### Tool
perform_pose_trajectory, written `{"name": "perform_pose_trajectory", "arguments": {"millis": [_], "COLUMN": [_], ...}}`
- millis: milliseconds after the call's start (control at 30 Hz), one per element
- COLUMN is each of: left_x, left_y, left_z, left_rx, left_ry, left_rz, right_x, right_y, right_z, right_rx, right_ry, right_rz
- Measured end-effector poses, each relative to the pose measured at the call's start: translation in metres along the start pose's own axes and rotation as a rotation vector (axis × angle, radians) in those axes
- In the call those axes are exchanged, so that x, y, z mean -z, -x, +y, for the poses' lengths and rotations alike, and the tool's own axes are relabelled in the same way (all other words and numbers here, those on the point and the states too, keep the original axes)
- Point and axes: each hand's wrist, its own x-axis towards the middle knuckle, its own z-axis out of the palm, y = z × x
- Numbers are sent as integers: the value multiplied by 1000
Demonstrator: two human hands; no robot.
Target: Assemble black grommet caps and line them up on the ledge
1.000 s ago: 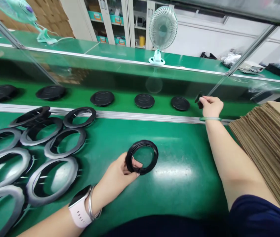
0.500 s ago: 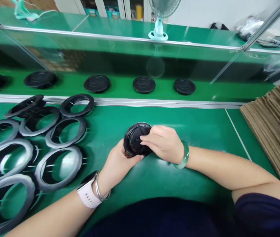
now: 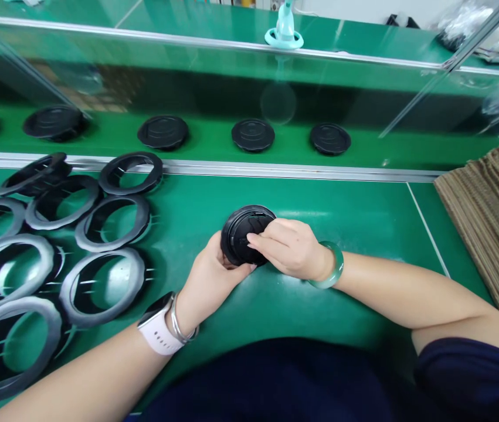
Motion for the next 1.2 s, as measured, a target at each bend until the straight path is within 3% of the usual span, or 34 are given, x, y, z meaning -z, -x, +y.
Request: {"name": "perform_pose_trajectory", "arguments": {"millis": [567, 900, 1200], "left_x": [-1, -3, -2], "left_y": [4, 5, 3], "left_z": [3, 2, -1], "left_rx": [13, -37, -27], "left_ry": [-60, -162, -164], "left_rz": [-5, 70, 49], "right_x": [6, 12, 14], "right_y": [-8, -14, -14], "right_z": [-10, -14, -14], "right_rx": [-244, -255, -227], "right_ry": [-104, -41, -52], "right_rz": [-153, -258, -284]}}
